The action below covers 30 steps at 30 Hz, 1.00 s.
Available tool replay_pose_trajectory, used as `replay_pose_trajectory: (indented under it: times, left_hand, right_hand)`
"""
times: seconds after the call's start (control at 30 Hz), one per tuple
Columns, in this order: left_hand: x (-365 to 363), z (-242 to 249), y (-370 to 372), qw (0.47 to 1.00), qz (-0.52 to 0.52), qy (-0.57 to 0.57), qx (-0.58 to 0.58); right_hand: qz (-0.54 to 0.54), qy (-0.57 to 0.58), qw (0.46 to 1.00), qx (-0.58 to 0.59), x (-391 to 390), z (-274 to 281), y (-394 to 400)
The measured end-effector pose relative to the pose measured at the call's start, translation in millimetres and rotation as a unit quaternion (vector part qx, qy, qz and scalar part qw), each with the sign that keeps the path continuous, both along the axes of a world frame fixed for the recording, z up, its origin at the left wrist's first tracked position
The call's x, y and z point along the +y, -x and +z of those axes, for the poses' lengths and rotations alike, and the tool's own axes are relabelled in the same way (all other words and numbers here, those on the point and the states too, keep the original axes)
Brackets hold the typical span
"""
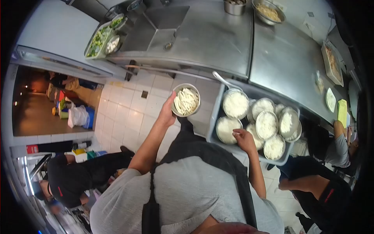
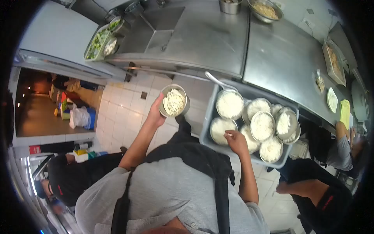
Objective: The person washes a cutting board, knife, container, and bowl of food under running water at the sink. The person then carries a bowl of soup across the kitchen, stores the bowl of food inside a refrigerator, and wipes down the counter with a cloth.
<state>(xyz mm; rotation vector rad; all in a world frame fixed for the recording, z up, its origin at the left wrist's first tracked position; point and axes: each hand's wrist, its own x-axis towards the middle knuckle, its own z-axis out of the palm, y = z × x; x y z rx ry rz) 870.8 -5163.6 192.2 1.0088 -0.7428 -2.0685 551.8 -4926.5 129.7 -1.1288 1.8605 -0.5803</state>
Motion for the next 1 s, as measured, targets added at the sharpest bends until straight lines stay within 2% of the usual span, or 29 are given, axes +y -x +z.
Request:
replay_pose_trajectory:
  times: [0.1,0.17,0.23,0.37,0.4,0.47,0.6,0.63,0.67,0.7,0.77,0.8,0.9,0.93,1.0]
  left_hand:
    - [-69.2,-18.9,-36.6,1.000,0.013,0.017,-0.012]
    - [-112.8,-18.0,-67.7,1.000,-0.007,-0.002,0.007]
    - [-147.0,-14.4,-104.6,1.000,-0.018,-0.008,0.006]
    - [-206.0,-20.3,-167.0,1.000,-0.014,0.019,-0.016]
    - [-215.2,-17.2,-180.6,1.000,0.000,0.019,-0.018]
    - [-232.9,-19.4,-210.6,1.000,-0.009,0.016,-0.018]
    - [-263.0,-31.6,-256.1,0.998,0.068,-0.010,0.004]
    - [-268.5,-31.7,-267.3,0.995,0.101,-0.026,0.006]
    - [-274.8,-32.3,-278.2,0.993,0.115,-0.024,0.002]
    - [-281.2,-31.7,-286.6,0.993,0.117,-0.029,-0.003]
    - [-296.1,-31.1,-297.3,0.993,0.114,-0.039,-0.010]
    - [-301.5,-29.0,-302.1,0.991,0.126,-0.039,-0.011]
    - [-323.4,-13.7,-308.4,0.983,0.176,-0.037,-0.031]
    - [-330.1,-22.1,-318.1,0.982,0.185,-0.030,-0.028]
    - [-344.3,-6.2,-318.3,0.976,0.210,-0.013,-0.055]
  right_hand:
    - [0.009,0.016,1.000,-0.009,-89.5,24.6,-62.6]
    - [0.008,0.035,0.999,-0.039,-144.5,28.2,-108.5]
    - [0.020,0.007,0.998,-0.051,-200.4,46.3,-153.8]
    - [0.149,0.040,0.988,-0.020,-305.5,52.9,-205.3]
    - [0.125,0.036,0.991,-0.011,-327.4,58.2,-214.0]
    - [0.219,0.039,0.975,0.020,-366.5,65.6,-228.1]
    - [0.172,0.019,0.985,0.008,-427.3,70.3,-244.3]
    - [0.185,0.022,0.983,0.005,-441.3,63.1,-248.7]
    - [0.146,0.044,0.988,-0.018,-455.4,50.6,-252.2]
    - [0.106,0.064,0.991,-0.042,-472.4,49.1,-256.5]
    - [0.103,0.020,0.992,-0.072,-519.0,46.8,-255.1]
    - [0.075,0.046,0.992,-0.088,-545.0,45.0,-254.2]
    - [0.005,0.107,0.983,-0.148,-651.4,23.0,-242.0]
    - [0.003,0.133,0.980,-0.151,-697.7,3.2,-233.0]
    - [-0.008,0.177,0.974,-0.138,-806.1,-45.1,-205.4]
